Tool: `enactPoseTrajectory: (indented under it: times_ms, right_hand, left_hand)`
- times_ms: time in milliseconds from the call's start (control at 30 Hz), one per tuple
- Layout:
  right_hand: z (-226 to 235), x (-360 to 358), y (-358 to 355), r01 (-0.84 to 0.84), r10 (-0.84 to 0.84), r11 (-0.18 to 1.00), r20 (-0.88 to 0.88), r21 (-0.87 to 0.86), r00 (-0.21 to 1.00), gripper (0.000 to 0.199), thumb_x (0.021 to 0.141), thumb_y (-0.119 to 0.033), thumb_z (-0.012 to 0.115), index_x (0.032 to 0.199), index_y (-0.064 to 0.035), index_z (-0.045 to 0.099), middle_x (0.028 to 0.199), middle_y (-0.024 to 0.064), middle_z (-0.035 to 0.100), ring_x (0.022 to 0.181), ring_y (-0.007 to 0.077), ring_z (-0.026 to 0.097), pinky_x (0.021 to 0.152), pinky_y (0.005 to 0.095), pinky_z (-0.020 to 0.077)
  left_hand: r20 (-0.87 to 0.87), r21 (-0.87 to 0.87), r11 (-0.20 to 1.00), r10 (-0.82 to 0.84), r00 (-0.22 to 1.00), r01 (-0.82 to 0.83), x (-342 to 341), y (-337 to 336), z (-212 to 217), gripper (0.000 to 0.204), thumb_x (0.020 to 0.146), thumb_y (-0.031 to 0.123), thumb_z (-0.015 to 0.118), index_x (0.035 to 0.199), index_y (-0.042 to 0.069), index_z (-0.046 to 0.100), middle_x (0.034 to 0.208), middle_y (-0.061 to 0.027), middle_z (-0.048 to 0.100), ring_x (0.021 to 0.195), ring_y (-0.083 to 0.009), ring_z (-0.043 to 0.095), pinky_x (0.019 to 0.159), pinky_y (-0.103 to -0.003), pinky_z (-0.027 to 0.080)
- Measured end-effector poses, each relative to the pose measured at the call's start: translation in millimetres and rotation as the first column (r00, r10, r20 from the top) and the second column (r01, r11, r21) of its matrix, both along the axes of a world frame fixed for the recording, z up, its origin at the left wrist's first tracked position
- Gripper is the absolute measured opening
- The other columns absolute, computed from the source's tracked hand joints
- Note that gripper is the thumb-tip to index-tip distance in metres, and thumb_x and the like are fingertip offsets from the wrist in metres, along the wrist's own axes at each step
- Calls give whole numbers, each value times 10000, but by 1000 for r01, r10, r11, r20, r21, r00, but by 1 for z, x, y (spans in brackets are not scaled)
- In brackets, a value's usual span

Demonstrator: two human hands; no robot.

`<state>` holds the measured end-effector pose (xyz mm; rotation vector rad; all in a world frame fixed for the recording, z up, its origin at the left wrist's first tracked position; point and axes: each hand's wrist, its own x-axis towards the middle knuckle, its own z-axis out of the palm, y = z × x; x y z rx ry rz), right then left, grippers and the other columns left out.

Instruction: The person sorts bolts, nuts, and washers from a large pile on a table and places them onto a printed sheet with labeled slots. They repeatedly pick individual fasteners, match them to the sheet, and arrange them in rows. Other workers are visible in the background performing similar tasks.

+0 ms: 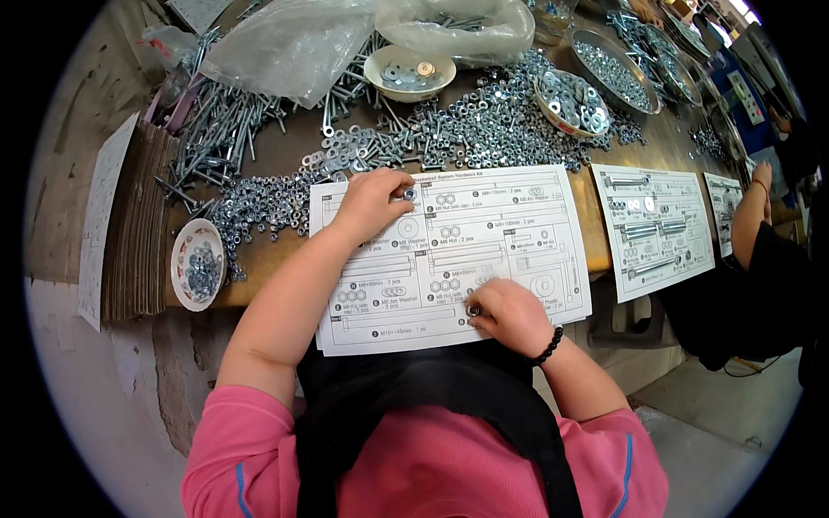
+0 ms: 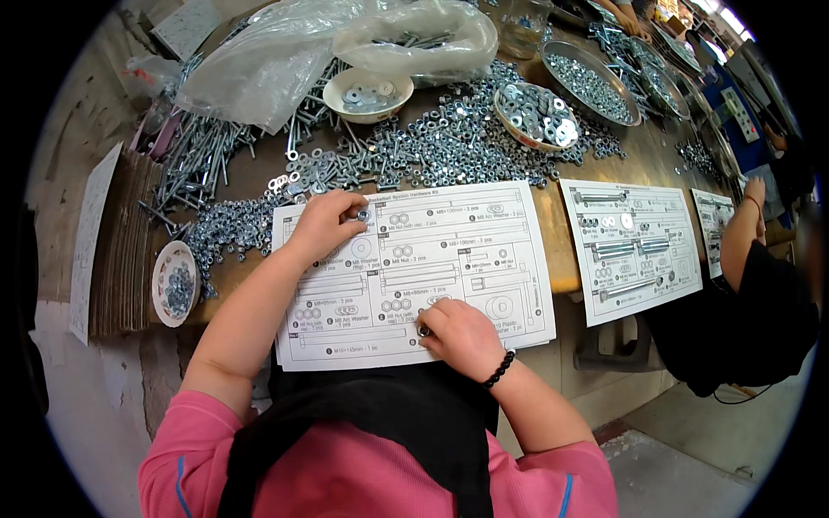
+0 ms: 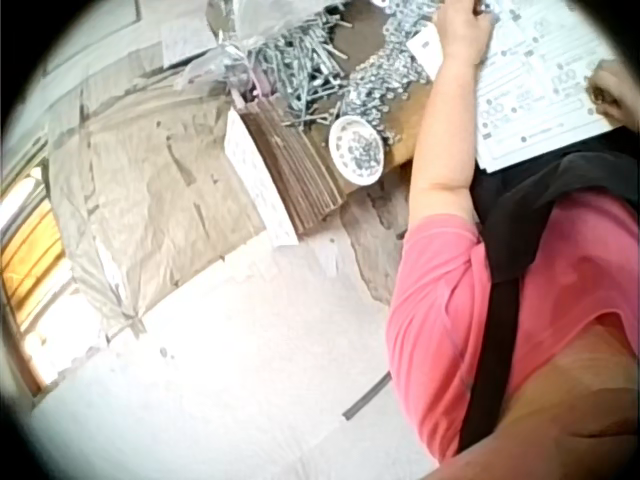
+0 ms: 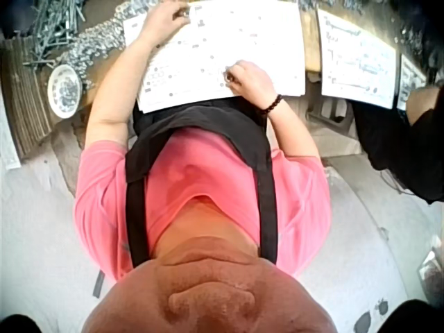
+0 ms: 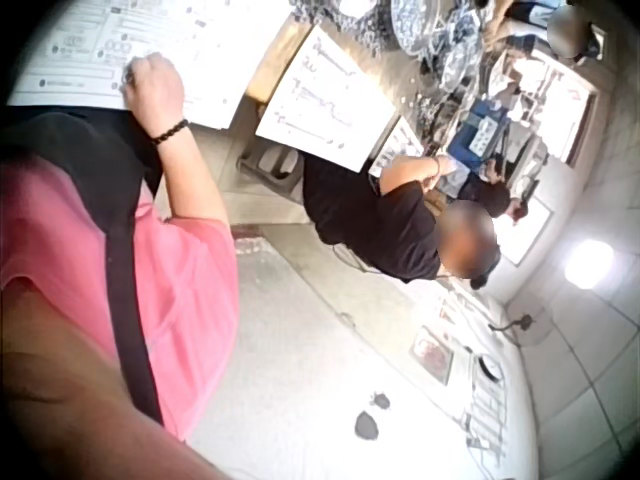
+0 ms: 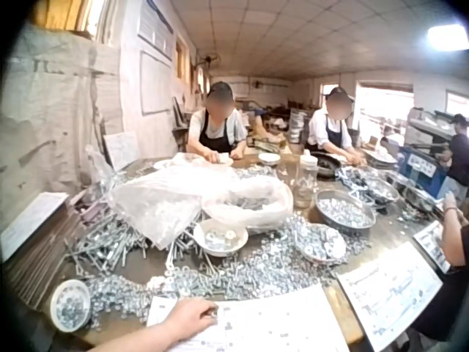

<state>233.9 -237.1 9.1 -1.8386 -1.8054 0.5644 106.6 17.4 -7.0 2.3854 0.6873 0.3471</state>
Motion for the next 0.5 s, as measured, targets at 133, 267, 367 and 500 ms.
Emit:
enactPoseTrajectory:
  times_ms: [133, 267, 367, 500]
  right_hand:
    - [7, 6, 3, 2, -4, 999, -58, -36, 998, 253, 668, -131, 709, 880, -90, 578, 824, 78, 553, 799, 268, 562, 687, 359, 468]
    - [19, 28, 10, 100, -103, 994, -94, -43, 990, 181, 712, -127, 687, 864, -93, 595, 808, 77, 558, 768, 260, 562, 667, 354, 461]
    - [23, 46, 24, 165, -167, 986, -93, -28, 982, 166, 726, -108, 674, 869, -82, 594, 805, 79, 558, 722, 244, 563, 647, 346, 462]
    - [15, 65, 57, 219, -216, 975, -81, 26, 973, 148, 742, -87, 658, 873, -70, 593, 797, 77, 555, 706, 230, 562, 637, 337, 461]
  left_hand:
    - [14, -122, 992, 41, 999, -39, -2, 2, 3, 329, 693, 126, 708, 998, 51, 611, 820, -46, 587, 744, -176, 559, 705, -304, 441]
    - [93, -161, 974, 178, 980, -161, -9, 21, 6, 252, 754, 60, 640, 1001, 25, 605, 800, -35, 550, 704, -120, 522, 663, -250, 449]
    - [132, 27, 988, 144, 981, -149, -7, 34, 5, 195, 771, 86, 618, 962, 48, 623, 802, -65, 564, 739, -189, 554, 680, -302, 454]
    - [78, 261, 965, -10, 997, -11, 16, 35, 5, 153, 768, 113, 608, 914, 77, 639, 812, -78, 580, 804, -258, 567, 712, -370, 448]
